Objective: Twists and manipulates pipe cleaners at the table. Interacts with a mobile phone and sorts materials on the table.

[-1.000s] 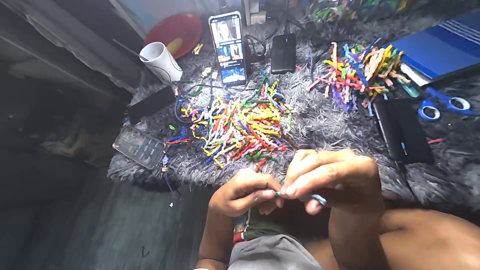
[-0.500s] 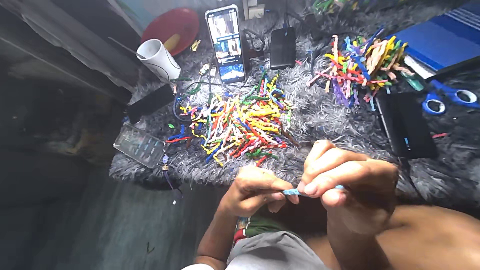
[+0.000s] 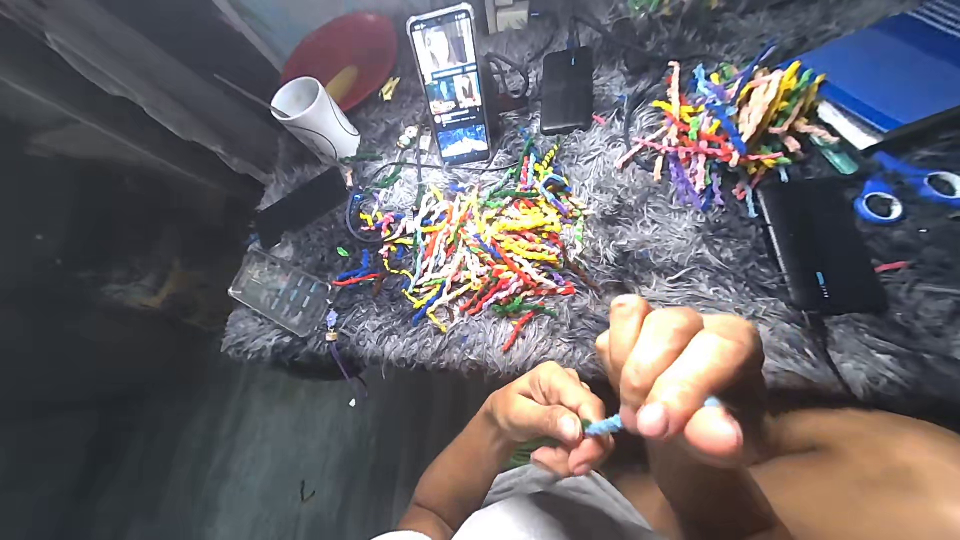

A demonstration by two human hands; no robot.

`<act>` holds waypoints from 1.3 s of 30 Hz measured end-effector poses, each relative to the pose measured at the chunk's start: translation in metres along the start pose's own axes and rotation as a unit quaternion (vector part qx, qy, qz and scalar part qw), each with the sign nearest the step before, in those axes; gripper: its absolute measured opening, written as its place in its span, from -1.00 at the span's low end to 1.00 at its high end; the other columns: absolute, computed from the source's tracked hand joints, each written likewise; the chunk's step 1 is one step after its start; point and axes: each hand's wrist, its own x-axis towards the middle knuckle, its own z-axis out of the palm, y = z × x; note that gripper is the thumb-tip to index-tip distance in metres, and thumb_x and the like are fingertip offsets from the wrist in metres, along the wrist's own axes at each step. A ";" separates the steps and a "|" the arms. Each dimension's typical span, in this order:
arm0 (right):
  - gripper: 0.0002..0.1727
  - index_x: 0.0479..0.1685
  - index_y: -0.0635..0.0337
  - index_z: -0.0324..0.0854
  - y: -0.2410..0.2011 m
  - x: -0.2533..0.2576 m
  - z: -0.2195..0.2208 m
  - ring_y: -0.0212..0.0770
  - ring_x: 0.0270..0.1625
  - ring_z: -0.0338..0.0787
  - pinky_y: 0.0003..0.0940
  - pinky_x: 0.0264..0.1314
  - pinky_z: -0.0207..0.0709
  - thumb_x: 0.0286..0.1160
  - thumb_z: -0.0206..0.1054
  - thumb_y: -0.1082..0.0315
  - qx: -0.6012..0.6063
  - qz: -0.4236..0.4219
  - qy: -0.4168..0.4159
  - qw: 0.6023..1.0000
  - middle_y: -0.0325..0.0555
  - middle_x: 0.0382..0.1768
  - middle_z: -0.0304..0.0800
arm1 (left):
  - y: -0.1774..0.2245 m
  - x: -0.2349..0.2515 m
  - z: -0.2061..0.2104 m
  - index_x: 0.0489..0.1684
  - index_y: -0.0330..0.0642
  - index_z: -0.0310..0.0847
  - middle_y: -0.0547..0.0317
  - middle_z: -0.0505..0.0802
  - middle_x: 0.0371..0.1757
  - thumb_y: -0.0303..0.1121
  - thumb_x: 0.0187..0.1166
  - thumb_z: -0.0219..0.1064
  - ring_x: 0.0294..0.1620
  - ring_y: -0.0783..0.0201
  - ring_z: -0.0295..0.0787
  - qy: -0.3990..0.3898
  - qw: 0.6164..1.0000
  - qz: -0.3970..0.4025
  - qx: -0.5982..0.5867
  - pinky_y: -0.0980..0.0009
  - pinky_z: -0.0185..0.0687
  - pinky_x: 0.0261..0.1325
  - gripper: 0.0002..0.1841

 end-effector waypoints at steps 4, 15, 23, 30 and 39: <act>-0.85 -0.20 0.11 0.80 -0.012 0.005 -0.015 -0.60 -0.10 0.78 -0.71 -0.01 0.61 0.65 0.38 0.27 -0.142 0.037 0.012 0.989 -0.41 -0.24 0.87 | 0.018 0.006 -0.002 0.06 -0.08 0.76 0.45 0.86 -0.29 -0.15 0.84 0.12 -0.44 0.79 0.64 0.064 0.987 0.024 0.148 0.84 0.47 -0.39 -0.70; -0.71 -0.13 -0.04 0.72 -0.008 0.009 -0.010 -0.59 -0.44 0.69 -0.71 -0.37 0.60 0.83 0.12 0.12 -0.058 0.166 0.140 0.974 -0.41 -0.41 0.76 | 0.042 0.010 0.002 0.02 -0.23 0.61 0.40 0.75 -0.20 -0.30 0.90 -0.03 -0.11 0.76 0.61 0.149 0.838 0.020 0.524 0.74 0.53 0.03 -0.71; -0.73 -0.28 0.08 0.72 -0.007 0.008 -0.007 -0.65 -0.71 0.35 -0.80 -0.65 0.25 0.77 0.14 0.30 0.152 0.156 0.258 0.941 -0.48 -0.68 0.43 | 0.017 0.012 0.008 -0.20 -0.31 0.53 0.37 0.52 -0.44 -0.27 0.91 -0.06 -0.45 0.78 0.30 0.169 0.834 0.038 0.524 0.82 0.20 -0.37 -0.65; -0.71 -0.33 0.04 0.71 -0.008 0.011 -0.007 -0.67 -0.72 0.34 -0.82 -0.68 0.23 0.77 0.13 0.30 0.142 0.151 0.251 0.946 -0.51 -0.70 0.42 | 0.002 0.014 0.011 -0.16 0.14 0.69 0.74 0.62 -0.53 -0.13 0.78 0.20 -0.57 0.82 0.39 0.176 0.981 0.009 0.075 0.80 0.25 -0.48 -0.83; -0.61 -0.36 0.05 0.62 -0.003 0.023 -0.023 -0.67 -0.80 0.21 -0.81 -0.74 0.11 0.84 -0.07 0.34 0.124 0.156 0.299 0.933 -0.52 -0.78 0.27 | 0.008 0.024 0.013 -0.17 -0.03 0.54 0.67 0.53 -0.46 -0.35 0.87 -0.02 -0.53 0.83 0.24 0.266 0.908 -0.002 0.322 0.81 0.09 -0.52 -0.78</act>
